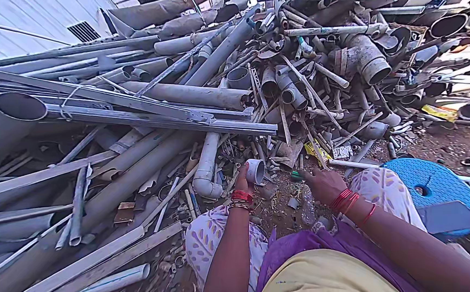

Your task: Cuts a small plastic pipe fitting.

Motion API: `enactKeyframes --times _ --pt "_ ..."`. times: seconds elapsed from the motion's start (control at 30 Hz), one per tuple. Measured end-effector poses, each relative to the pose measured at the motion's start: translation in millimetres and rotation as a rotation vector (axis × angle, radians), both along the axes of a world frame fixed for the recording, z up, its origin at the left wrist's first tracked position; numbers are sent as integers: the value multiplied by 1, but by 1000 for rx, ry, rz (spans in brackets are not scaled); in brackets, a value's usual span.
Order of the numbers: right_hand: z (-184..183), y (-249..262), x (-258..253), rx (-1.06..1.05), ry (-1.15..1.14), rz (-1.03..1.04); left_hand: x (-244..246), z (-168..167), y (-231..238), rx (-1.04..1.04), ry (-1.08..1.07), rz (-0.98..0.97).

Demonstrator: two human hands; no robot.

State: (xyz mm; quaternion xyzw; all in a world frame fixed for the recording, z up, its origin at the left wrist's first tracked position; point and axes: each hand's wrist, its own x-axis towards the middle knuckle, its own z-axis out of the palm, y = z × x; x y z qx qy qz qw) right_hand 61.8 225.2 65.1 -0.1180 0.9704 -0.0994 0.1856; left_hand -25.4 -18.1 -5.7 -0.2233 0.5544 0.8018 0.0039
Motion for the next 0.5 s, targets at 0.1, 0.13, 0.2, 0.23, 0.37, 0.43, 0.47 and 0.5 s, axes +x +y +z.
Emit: enactKeyframes --times 0.1,0.13,0.2,0.23,0.37,0.43,0.47,0.5 --pt "2 -3 2 -84 -102 65 0 0 0 -67 -5 -7" --pt "3 -3 2 -71 -102 66 1 -1 0 -88 -19 -11" --pt "1 -6 1 -4 -68 31 2 0 0 -134 -52 -16" --pt "-1 -7 1 -5 -65 26 3 0 -1 -154 -59 -21" --pt "-1 -3 -2 -39 -95 46 -3 -11 -1 -147 -39 -52" --pt "-3 -4 -2 25 -21 8 -4 -14 -2 -88 -42 -65" --pt "-3 -7 -1 37 -5 11 -4 -14 -3 -71 -40 -61" --pt "-2 -9 1 32 -8 31 -5 -13 -3 -67 -33 -53"
